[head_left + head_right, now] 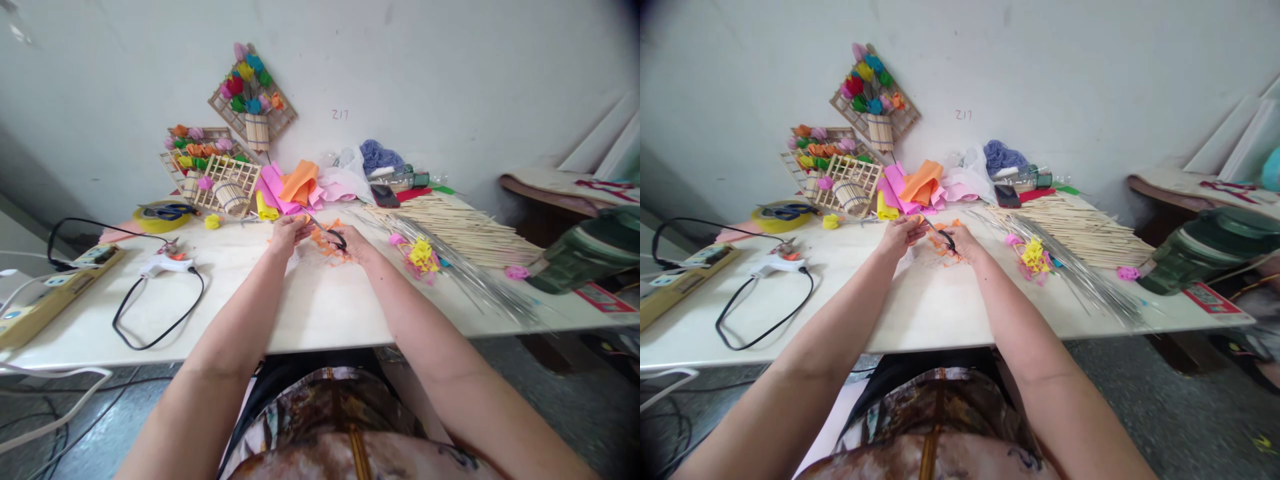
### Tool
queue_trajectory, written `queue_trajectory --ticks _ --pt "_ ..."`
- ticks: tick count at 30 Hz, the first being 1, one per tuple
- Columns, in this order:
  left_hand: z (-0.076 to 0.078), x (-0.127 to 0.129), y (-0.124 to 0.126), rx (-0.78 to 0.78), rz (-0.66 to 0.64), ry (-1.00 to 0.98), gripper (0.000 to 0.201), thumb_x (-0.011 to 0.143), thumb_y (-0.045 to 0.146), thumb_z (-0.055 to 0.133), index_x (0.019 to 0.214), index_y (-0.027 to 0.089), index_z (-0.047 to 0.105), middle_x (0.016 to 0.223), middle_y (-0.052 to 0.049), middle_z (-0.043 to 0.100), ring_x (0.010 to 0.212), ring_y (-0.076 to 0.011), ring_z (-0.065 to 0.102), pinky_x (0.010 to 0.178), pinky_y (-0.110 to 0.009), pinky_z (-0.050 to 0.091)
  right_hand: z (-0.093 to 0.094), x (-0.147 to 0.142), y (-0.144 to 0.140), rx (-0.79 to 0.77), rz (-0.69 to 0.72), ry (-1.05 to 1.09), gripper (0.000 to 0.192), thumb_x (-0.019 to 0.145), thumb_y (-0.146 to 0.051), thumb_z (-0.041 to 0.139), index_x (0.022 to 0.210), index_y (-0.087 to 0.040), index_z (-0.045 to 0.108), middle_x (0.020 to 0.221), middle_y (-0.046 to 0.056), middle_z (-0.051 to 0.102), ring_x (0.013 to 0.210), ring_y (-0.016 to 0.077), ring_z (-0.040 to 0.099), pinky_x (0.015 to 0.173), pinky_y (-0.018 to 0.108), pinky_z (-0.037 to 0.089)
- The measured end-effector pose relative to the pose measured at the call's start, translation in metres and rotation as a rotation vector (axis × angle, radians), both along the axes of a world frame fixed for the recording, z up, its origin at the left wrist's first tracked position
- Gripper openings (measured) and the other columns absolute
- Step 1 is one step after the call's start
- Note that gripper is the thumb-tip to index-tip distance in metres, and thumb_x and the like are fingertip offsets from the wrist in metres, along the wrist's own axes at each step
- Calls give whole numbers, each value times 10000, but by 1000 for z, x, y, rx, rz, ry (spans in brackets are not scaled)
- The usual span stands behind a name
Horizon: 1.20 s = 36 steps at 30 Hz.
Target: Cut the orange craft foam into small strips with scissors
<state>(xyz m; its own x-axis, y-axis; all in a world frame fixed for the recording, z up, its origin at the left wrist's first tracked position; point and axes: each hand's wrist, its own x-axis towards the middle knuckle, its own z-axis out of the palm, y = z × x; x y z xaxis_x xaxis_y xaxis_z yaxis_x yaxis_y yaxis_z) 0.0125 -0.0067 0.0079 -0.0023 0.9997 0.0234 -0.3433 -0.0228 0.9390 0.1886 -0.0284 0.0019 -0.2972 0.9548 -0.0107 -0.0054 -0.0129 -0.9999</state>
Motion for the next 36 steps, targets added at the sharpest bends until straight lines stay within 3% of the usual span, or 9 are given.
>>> queue_trajectory --ticks 8,26,36 --pt "1 0 0 -10 -22 5 171 736 239 785 809 141 665 789 -56 734 750 -164 740 772 -273 584 -1 1 0 -3 10 14 258 837 -338 719 714 -140 610 493 -44 495 325 42 357 291 173 207" --pt "1 2 0 -7 -67 21 210 740 268 791 837 146 650 775 -50 726 725 -142 724 741 -256 569 19 -6 -15 -45 -64 8 232 822 -290 722 697 -130 609 461 -56 466 324 25 313 299 143 238" --pt "0 0 2 -17 -44 9 162 734 223 776 815 150 655 780 -60 727 780 -174 742 785 -293 584 13 -5 -10 -28 -45 19 236 819 -260 728 669 -125 606 463 -59 448 333 23 310 303 148 245"
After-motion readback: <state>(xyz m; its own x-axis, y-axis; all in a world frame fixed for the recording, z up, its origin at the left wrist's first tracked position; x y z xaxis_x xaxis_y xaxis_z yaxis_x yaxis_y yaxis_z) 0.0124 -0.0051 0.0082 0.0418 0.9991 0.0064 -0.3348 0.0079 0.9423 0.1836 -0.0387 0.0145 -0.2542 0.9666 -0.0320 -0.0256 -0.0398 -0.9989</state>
